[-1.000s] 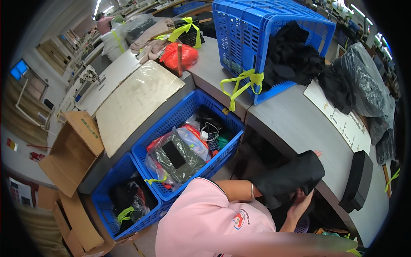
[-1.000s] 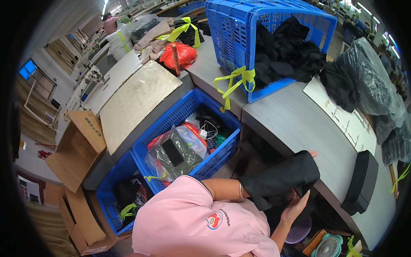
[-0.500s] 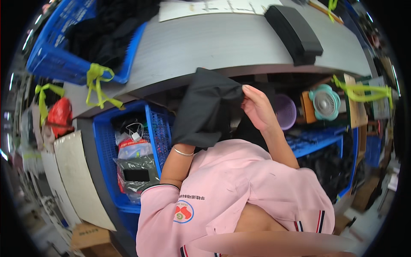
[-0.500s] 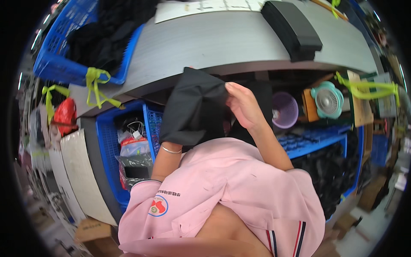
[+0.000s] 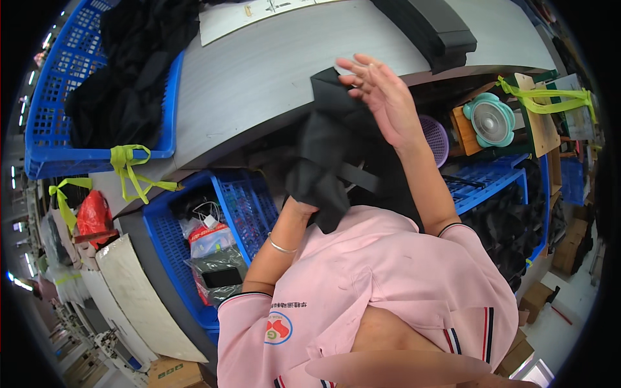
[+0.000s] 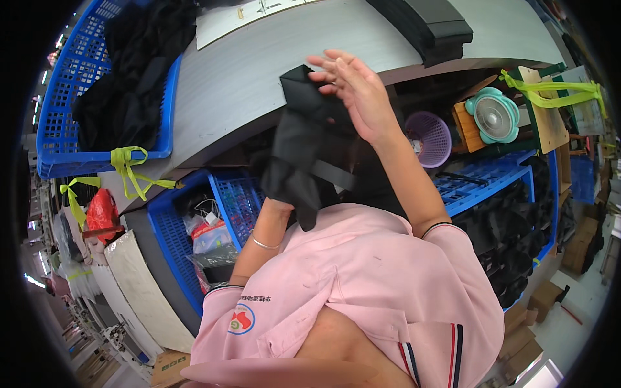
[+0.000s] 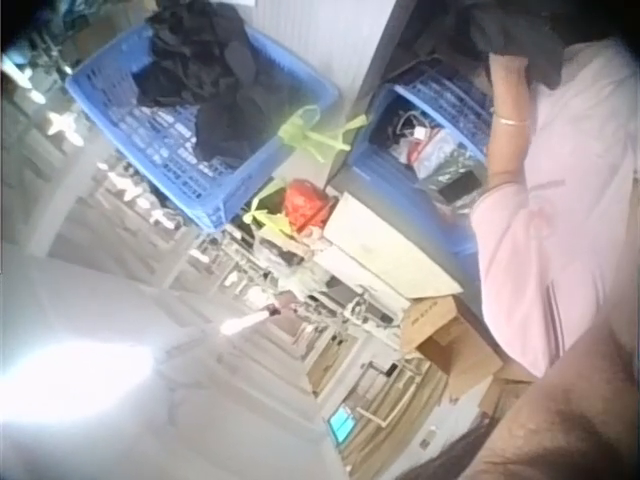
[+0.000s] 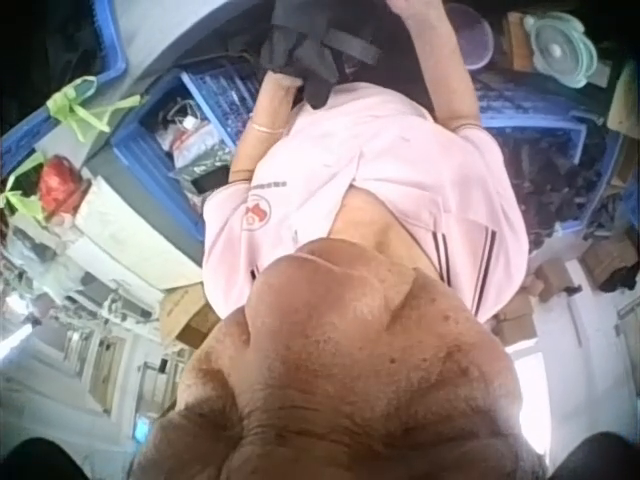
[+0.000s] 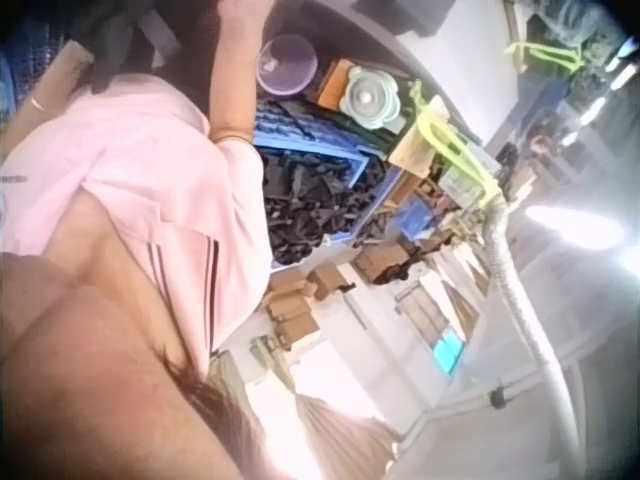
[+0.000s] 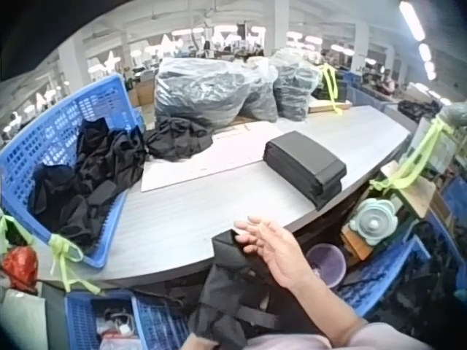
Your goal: The recorder is inspecting and turning out black fabric components, likely for clothing or bags, at a factory workstation.
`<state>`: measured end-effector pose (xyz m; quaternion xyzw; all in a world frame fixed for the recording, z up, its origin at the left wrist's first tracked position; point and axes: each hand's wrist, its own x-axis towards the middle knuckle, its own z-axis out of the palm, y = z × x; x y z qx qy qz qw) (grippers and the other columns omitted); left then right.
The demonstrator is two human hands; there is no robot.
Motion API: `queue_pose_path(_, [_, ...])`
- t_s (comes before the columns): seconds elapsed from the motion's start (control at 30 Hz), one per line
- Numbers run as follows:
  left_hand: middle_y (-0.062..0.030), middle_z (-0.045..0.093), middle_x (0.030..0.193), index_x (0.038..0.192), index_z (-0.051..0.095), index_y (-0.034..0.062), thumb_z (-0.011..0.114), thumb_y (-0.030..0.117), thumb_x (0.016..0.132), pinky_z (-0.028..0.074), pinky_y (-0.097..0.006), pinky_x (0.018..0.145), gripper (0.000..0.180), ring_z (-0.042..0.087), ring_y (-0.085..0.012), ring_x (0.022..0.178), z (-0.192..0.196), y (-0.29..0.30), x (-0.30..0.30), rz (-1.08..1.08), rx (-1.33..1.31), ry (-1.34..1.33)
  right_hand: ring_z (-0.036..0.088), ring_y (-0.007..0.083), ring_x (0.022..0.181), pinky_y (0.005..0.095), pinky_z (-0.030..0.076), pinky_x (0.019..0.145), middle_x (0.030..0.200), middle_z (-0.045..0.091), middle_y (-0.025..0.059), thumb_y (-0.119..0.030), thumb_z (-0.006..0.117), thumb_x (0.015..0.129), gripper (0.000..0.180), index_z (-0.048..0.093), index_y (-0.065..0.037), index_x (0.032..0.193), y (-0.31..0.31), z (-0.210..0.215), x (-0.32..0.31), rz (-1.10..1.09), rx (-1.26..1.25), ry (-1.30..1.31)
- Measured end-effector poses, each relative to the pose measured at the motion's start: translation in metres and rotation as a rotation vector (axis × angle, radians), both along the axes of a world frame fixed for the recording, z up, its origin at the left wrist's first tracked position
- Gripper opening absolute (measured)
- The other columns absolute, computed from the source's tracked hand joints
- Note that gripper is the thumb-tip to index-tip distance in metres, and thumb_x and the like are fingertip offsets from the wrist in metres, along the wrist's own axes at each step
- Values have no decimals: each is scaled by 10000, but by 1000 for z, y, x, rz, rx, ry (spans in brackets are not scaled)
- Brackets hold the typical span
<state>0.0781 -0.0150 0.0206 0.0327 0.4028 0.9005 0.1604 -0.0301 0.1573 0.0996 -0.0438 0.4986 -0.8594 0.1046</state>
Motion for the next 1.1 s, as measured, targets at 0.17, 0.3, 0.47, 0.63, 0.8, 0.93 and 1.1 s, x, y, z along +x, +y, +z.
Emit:
queue_pose_path(0.17, [-124, 529, 1453, 1472, 417, 19, 475, 224, 1058, 478, -381, 1064, 465, 577, -257, 1243, 8, -6, -22, 116, 150, -43, 580, 254, 1241, 366, 446, 1039, 1383, 569, 162, -149, 731, 898, 599, 469, 3, 1415, -3, -17, 27, -188, 641, 521])
queue_pose_path(0.3, [-125, 466, 1517, 1522, 356, 26, 458, 212, 1066, 423, -376, 1130, 504, 523, -262, 1320, 0, -4, -25, 134, 61, 56, 581, 342, 1210, 402, 459, 1015, 1348, 591, 169, -71, 798, 793, 615, 542, -11, 1350, -7, -39, 30, -386, 1025, 842])
queue_pose_path(0.47, [-115, 412, 1555, 1536, 345, 29, 455, 184, 1064, 309, -340, 1200, 508, 423, -245, 1405, -26, -6, -27, 125, -616, 354, 634, 304, 1118, 380, 491, 961, 1207, 668, 139, -64, 725, 857, 273, 688, -2, 1120, 6, -45, 12, -159, 954, 581])
queue_pose_path(0.63, [-120, 503, 1465, 1457, 451, 22, 540, 192, 1026, 377, -353, 1142, 472, 490, -250, 1336, -52, -55, -46, 173, -493, 231, 605, 278, 1146, 403, 349, 1151, 1136, 674, 116, -102, 721, 873, 160, 646, 31, 919, 41, -16, -3, 437, 576, 628])
queue_pose_path(0.8, [-127, 624, 1327, 1337, 588, 15, 653, 217, 976, 513, -400, 1023, 420, 616, -265, 1204, -49, -86, -68, 235, 113, -20, 586, 251, 1111, 358, 436, 974, 1223, 610, 96, -94, 671, 921, 121, 619, 7, 880, 45, 0, -56, 44, 986, 851])
queue_pose_path(0.93, [-167, 603, 1360, 1427, 490, -13, 573, 185, 1029, 452, -362, 1085, 453, 576, -259, 1266, -32, -44, -87, 292, -465, -196, 666, 205, 1014, 290, 499, 896, 1323, 561, 97, -85, 606, 996, 239, 575, 6, 1214, 21, -12, -118, -112, 736, 623])
queue_pose_path(1.1, [-180, 657, 1252, 1339, 576, -63, 574, 109, 1031, 486, -318, 1030, 352, 644, -217, 1164, -8, -34, -66, 304, -539, -11, 707, 206, 1016, 297, 547, 844, 1320, 571, 160, -144, 616, 1011, 414, 508, 28, 1372, 15, -51, -125, -395, 678, 530])
